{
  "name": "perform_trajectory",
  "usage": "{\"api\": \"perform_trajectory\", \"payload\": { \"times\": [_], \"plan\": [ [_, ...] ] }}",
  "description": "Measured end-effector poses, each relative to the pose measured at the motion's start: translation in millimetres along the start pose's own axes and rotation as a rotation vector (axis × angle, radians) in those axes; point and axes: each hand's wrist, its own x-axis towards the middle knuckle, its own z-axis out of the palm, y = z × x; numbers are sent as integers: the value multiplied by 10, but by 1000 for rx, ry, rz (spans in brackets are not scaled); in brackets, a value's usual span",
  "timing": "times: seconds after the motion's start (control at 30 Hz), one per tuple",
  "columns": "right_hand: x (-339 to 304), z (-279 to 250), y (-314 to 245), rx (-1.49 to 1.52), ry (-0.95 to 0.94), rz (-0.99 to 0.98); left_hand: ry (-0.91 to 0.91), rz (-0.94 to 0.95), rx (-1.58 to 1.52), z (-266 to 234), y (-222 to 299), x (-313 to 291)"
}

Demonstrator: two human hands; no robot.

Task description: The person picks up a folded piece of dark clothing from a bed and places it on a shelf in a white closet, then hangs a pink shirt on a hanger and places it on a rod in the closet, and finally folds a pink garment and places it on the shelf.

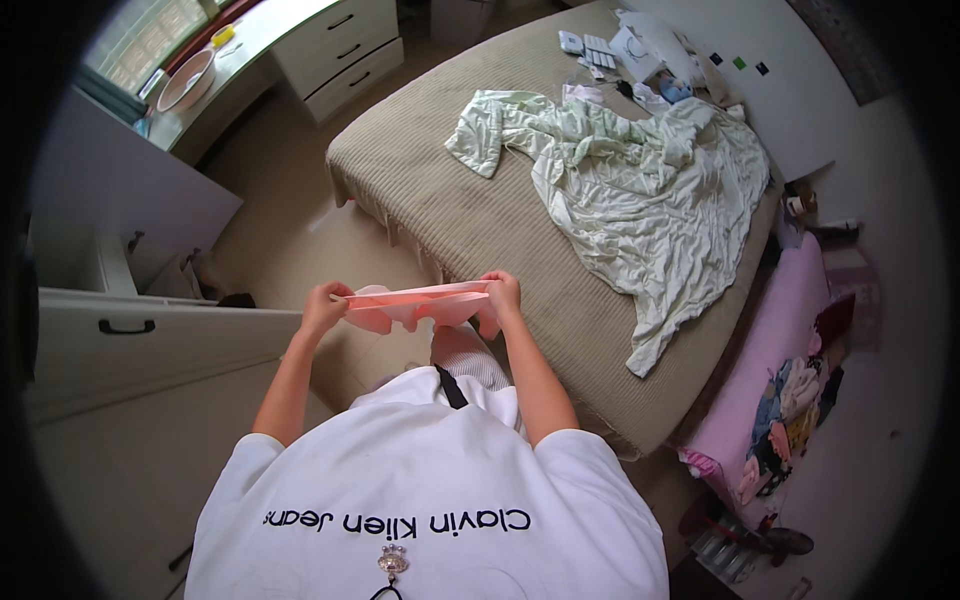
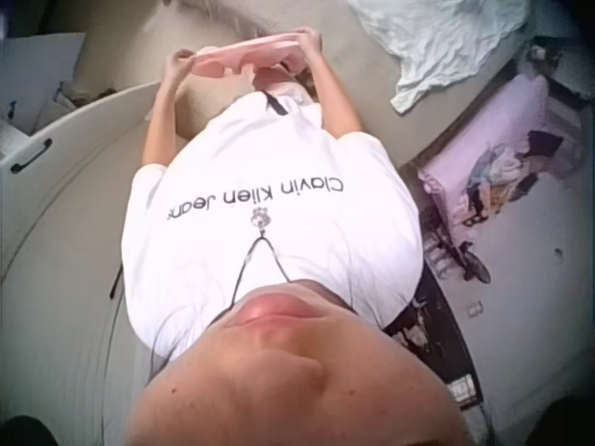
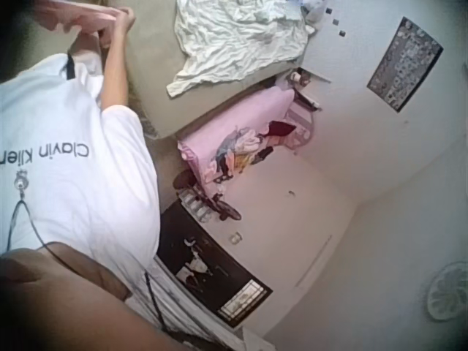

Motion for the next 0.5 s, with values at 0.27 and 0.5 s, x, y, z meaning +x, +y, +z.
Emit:
{"api": "perform_trajectory", "payload": {
  "times": [0.27,0.5],
  "plan": [
    [1006,-505,-145,472,-46,100,-268,11,-380,246,1159,1174],
    [2141,-723,-360,627,14,140,-438,41,-442,721,2013,2350]
  ]
}}
